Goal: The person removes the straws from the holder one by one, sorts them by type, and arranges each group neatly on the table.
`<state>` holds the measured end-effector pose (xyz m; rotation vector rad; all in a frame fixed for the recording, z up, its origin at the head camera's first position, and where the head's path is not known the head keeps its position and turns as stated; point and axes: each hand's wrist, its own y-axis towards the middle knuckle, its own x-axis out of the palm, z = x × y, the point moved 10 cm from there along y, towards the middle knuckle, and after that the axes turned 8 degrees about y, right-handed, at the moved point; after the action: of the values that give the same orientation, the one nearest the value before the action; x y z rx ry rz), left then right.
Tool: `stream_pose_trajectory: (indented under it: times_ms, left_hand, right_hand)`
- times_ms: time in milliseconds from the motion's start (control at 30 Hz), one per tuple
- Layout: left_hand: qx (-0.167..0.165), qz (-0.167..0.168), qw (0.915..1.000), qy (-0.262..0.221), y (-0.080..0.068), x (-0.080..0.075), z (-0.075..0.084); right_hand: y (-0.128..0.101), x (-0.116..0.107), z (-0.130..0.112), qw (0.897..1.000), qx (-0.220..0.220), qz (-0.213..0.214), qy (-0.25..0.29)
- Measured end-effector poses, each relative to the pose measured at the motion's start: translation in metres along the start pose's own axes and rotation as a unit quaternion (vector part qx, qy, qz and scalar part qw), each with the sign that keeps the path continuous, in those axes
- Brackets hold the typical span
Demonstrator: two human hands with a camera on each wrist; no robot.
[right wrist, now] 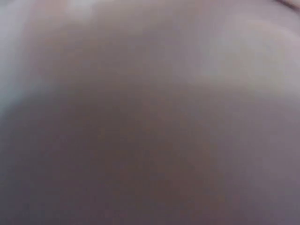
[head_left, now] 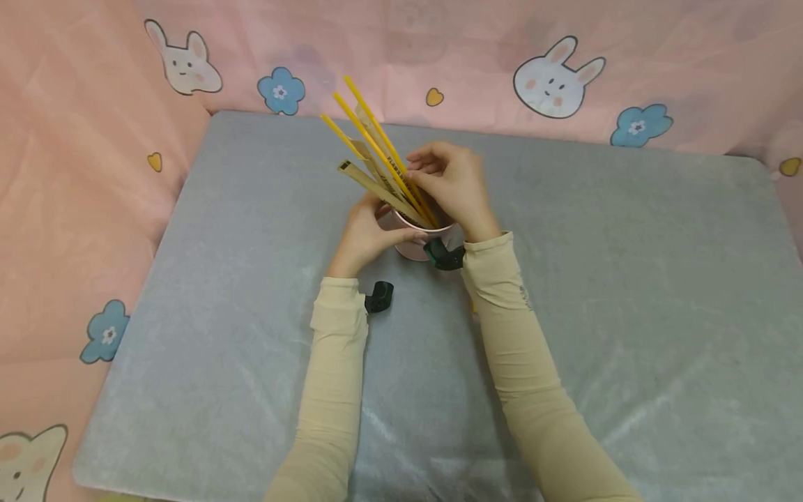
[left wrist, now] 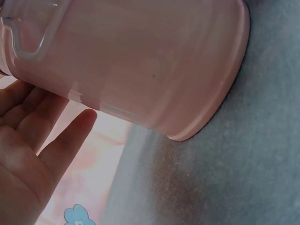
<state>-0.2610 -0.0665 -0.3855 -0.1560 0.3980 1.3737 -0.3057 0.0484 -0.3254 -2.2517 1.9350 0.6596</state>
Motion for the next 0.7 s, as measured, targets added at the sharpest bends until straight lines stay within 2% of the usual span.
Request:
stream_pose_trajectory:
  times_ms: [367, 533, 700]
  left_hand:
    - [-0.005, 0.005, 0.9999, 0.008, 0.001, -0.001, -0.002]
    - [-0.002, 0.006, 0.9999, 0.013, 0.0, -0.001, 0.0]
    - [-0.003, 0.005, 0.9999, 0.014, -0.001, 0.0, 0.001]
  right_hand:
    - [-0.005, 0.011, -0.013, 0.992, -0.067, -0.056, -0.089]
    - [-0.006, 0.012, -0.014, 0.991, -0.071, -0.062, -0.091]
    - [-0.007, 0.007, -0.014, 0.994, -0.076, -0.044, -0.067]
